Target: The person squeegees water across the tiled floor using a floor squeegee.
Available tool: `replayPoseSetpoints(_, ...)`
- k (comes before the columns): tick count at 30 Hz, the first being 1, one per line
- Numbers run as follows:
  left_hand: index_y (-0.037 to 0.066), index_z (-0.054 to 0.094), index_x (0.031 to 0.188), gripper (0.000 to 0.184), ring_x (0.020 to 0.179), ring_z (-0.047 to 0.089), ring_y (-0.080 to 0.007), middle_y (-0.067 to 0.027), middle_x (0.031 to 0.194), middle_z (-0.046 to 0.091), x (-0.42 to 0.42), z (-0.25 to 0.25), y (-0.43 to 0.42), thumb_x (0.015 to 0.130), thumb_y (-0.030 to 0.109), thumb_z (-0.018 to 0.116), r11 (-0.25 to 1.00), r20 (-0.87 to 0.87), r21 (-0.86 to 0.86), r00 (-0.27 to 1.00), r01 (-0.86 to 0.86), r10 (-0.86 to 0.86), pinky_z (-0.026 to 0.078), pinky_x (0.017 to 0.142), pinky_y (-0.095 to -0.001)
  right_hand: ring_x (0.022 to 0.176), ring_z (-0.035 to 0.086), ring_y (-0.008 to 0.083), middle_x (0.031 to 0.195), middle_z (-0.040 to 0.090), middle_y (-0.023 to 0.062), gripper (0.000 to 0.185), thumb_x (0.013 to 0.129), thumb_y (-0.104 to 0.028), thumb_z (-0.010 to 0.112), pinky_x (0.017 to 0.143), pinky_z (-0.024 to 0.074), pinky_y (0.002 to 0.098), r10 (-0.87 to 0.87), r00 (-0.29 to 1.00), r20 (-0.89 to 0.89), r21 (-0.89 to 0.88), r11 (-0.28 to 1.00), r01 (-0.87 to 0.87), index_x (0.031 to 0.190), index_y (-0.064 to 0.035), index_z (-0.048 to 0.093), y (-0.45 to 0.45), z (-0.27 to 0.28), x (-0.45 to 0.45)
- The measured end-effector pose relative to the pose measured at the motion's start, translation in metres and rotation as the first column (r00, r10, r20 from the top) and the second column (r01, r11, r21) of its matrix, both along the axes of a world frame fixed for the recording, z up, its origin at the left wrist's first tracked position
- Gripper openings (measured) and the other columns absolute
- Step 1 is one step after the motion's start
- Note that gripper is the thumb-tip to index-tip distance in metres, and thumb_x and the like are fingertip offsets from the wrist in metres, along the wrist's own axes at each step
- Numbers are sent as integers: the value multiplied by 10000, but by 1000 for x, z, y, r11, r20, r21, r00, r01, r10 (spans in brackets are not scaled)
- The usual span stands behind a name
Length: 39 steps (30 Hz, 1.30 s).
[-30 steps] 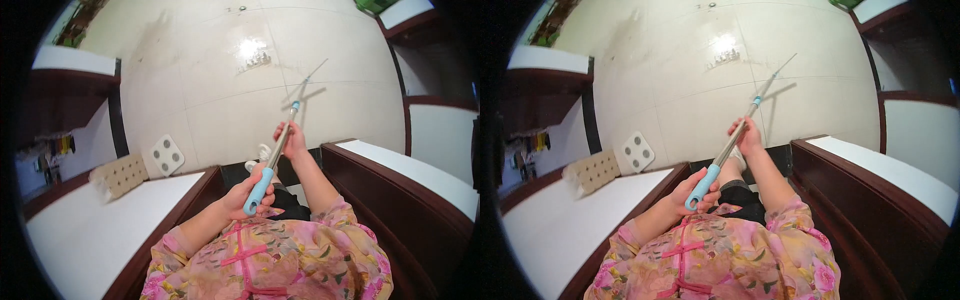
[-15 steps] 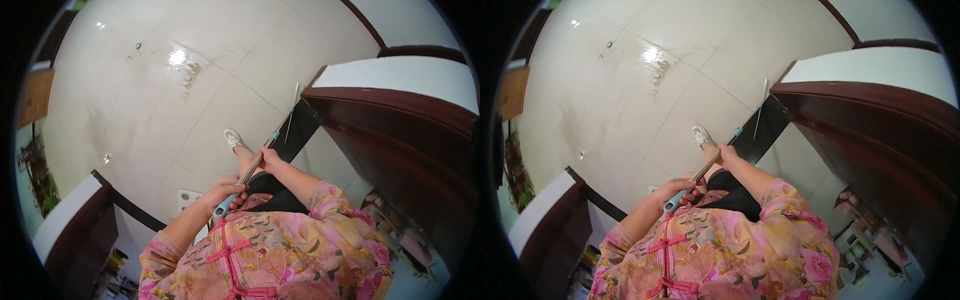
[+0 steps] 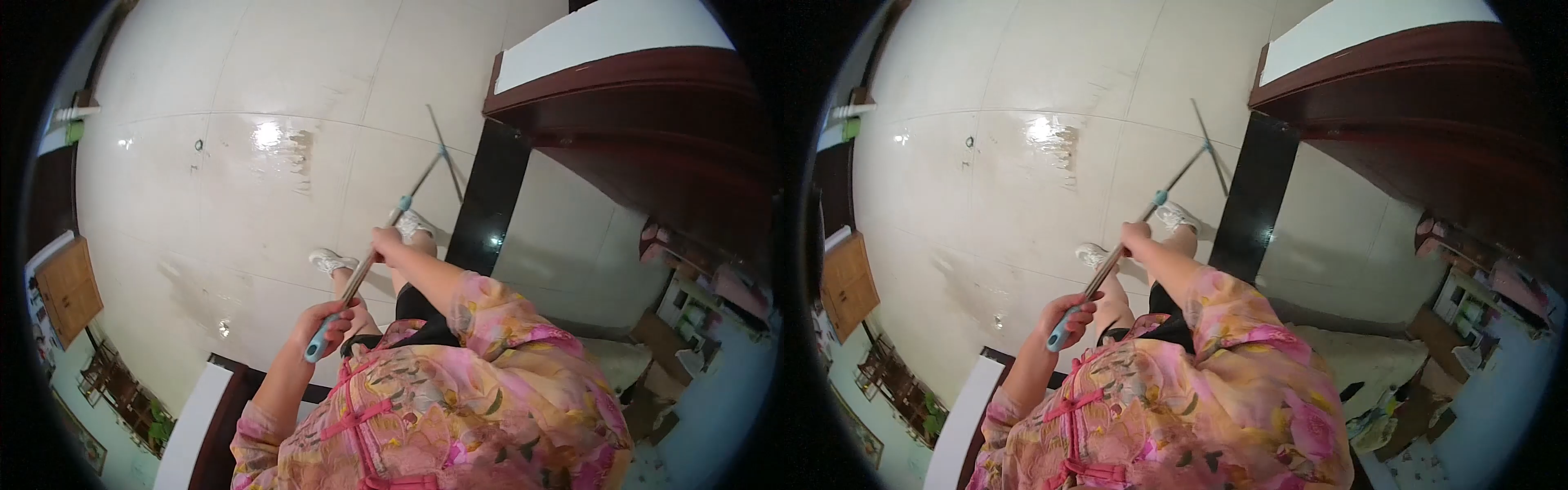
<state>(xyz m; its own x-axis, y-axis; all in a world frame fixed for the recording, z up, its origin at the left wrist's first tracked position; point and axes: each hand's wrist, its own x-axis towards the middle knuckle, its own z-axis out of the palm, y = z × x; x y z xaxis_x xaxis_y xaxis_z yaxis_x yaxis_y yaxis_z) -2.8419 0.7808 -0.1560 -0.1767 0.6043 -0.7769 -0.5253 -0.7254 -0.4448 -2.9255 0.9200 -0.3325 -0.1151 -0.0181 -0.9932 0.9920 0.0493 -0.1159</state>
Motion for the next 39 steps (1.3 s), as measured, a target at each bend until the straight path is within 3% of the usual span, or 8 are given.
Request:
replayPoseSetpoints(9, 8, 380, 1057, 286, 444, 340, -65, -30, 640, 383, 72, 38, -122, 796, 113, 435, 916, -183, -370, 954, 157, -237, 294, 332, -169, 419, 479, 206, 550, 466, 93, 145, 714, -138, 461, 351, 388, 339, -74, 970, -231, -210, 977, 25, 672, 0, 442, -179, 7, 66)
replayPoseSetpoints(13, 16, 389, 1071, 309, 484, 373, -75, -43, 678, 430, 89, 24, -133, 803, 153, 459, 925, -265, -202, 891, 321, -367, 321, 364, -171, 410, 427, 178, 564, 450, 67, 141, 729, -171, 474, 331, 334, 318, -340, 916, -211, -245, 926, 288, 693, -39, 437, -124, -3, 102)
replayPoseSetpoints(15, -14, 359, 1111, 356, 590, 428, -97, -89, 818, 497, 88, -1, -131, 844, 217, 401, 959, -334, 3, 904, 282, -265, 377, 412, -166, 488, 457, 192, 581, 426, 57, 189, 762, -213, 503, 398, 408, 321, -504, 862, -50, -142, 858, 493, 742, -38, 434, -89, 2, 110)
replayPoseSetpoints(16, -64, 351, 1093, 390, 627, 439, -105, -104, 853, 502, 80, -7, -125, 850, 239, 386, 945, -175, -3, 930, 327, -323, 405, 440, -170, 516, 463, 199, 588, 425, 62, 214, 764, -211, 501, 433, 437, 325, -547, 836, -44, -90, 836, 542, 793, -20, 410, -78, 3, 112)
replayPoseSetpoints(19, -105, 376, 1041, 366, 607, 442, -95, -97, 774, 473, 73, -47, -119, 845, 204, 379, 947, -173, 159, 953, 278, -251, 411, 446, -162, 494, 451, 209, 594, 425, 72, 149, 768, -170, 434, 434, 434, 350, -693, 719, -56, 137, 708, 693, 774, -27, 393, -62, -53, 134)
replayPoseSetpoints(21, -116, 381, 1012, 314, 550, 425, -74, -75, 717, 437, 65, -51, -129, 823, 135, 389, 893, -299, 107, 870, 438, -391, 376, 401, -153, 484, 448, 199, 597, 428, 76, 128, 765, -167, 413, 427, 426, 342, -553, 832, -32, 208, 811, 547, 750, -40, 405, -78, -71, 141)
replayPoseSetpoints(27, -7, 332, 1115, 337, 520, 393, -89, -108, 771, 454, 125, 8, -237, 789, 34, 403, 942, -158, -269, 956, 199, -247, 328, 358, -156, 550, 482, 173, 661, 471, 48, 59, 763, -100, 449, 455, 418, 314, -221, 968, 117, -34, 973, 227, 820, -96, 462, -222, -26, 155)
replayPoseSetpoints(39, 53, 247, 1233, 494, 539, 398, -106, -84, 800, 456, 176, 44, -312, 775, 48, 432, 694, -117, -719, 991, -37, -68, 332, 396, -184, 466, 513, 178, 615, 483, 78, 191, 755, -181, 439, 371, 399, 301, 205, 974, -100, -297, 928, -226, 815, 0, 429, -445, -6, 156)
